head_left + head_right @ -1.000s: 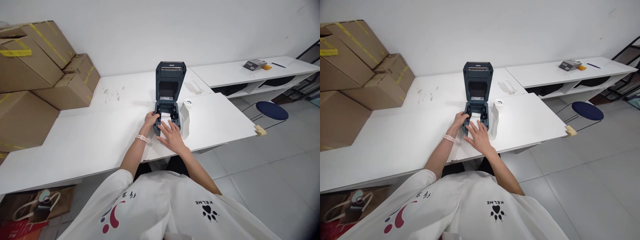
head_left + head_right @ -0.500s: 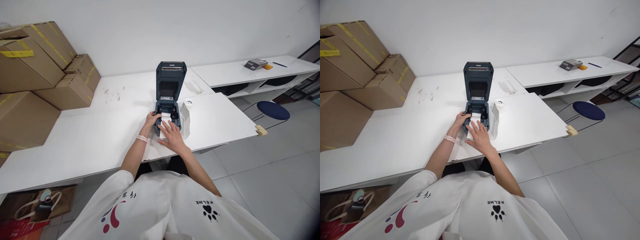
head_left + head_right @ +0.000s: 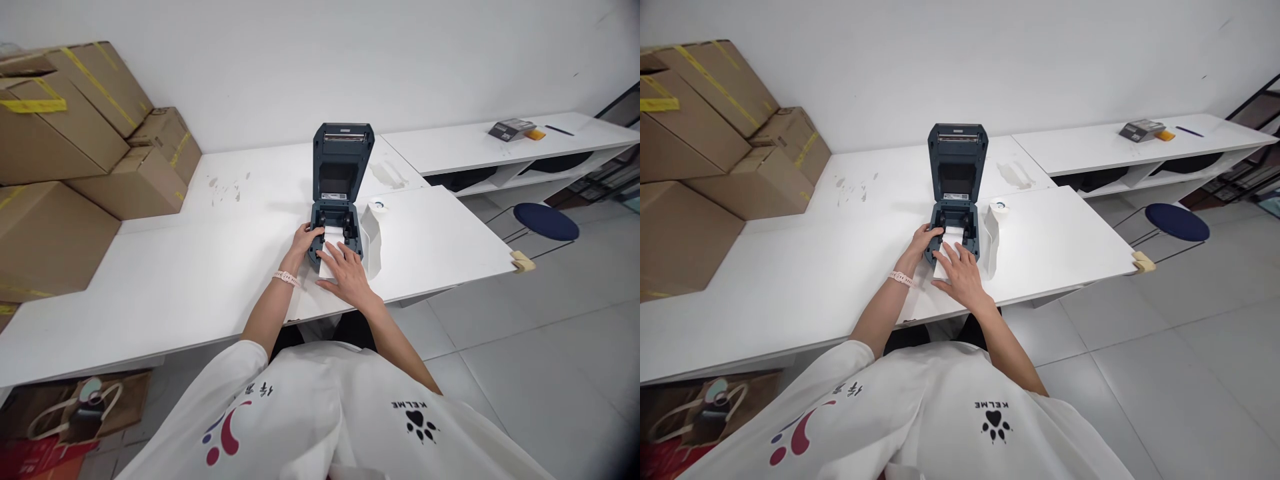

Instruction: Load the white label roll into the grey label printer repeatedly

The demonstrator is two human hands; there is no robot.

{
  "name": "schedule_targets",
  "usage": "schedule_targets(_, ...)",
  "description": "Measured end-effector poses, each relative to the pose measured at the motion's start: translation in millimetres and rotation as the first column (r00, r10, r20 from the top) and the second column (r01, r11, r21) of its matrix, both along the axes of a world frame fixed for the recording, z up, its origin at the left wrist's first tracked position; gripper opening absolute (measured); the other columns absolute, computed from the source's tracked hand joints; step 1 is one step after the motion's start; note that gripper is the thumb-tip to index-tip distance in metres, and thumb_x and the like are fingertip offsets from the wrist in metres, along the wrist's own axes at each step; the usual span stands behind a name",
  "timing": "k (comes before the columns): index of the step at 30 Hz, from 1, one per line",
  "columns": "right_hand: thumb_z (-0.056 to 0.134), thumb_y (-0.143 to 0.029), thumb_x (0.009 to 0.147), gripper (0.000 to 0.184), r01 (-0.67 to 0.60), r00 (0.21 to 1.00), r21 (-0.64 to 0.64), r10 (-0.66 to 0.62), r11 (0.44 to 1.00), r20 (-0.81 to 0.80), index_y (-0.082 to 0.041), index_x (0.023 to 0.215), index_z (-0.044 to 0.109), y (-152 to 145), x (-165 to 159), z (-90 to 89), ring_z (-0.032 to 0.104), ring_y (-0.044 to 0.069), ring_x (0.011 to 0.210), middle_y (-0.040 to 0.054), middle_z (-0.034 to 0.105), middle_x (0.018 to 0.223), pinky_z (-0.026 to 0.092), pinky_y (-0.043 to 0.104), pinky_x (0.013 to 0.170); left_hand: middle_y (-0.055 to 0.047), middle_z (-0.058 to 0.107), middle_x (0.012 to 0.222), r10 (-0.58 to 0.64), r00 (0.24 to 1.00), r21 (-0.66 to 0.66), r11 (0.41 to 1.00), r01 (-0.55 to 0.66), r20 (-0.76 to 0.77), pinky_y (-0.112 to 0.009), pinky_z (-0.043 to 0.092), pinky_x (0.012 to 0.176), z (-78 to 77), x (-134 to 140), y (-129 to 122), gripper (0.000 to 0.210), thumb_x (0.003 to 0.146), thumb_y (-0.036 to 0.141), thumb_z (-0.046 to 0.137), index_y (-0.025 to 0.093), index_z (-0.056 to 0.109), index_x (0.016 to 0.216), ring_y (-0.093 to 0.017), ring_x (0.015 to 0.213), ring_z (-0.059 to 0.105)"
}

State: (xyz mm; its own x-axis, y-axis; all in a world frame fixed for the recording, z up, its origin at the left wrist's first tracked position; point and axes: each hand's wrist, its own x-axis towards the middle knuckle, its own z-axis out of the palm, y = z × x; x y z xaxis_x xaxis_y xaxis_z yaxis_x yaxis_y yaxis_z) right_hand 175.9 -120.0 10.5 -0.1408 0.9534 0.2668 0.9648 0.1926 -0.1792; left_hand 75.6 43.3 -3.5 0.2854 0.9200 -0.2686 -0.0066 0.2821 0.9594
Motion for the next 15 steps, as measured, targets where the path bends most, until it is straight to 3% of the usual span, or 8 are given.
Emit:
schedule_targets(10, 0.061, -0.045, 0.092, 0.065, -0.086, 0.993, 0.014, 0.087, 0.996, -0.074, -0.024, 0.151, 0.041, 0.8, 10.9, -4.7, 0.029, 0.035, 0.15, 0.0088, 0.037, 0.161, 0.038, 0.054, 0.115, -0.01, 0.071, 0.1, -0.006, 1.0, -0.004, 1.0, 0.006, -0.01, -0.032, 0.052, 0.08, 2.5, -0.1, 0.5, 0.039, 0.066, 0.03, 0.078, 0.016, 0.062, 0.099, -0.018, 0.087, 0.067)
schedule_targets(15, 0.066, -0.047, 0.089, 0.074, -0.108, 0.989, -0.06, 0.102, 0.992, -0.103, -0.024, 0.153, 0.038, -10.0, 13.2, 2.1, 0.024, 0.035, 0.153, 0.0105, 0.03, 0.163, 0.028, 0.058, 0.122, -0.012, 0.071, 0.108, -0.004, 1.0, -0.015, 1.0, 0.004, -0.007, -0.034, 0.052, 0.085, 4.2, -2.3, -6.8, 0.047, 0.068, 0.033, 0.078, 0.017, 0.062, 0.109, -0.021, 0.095, 0.068)
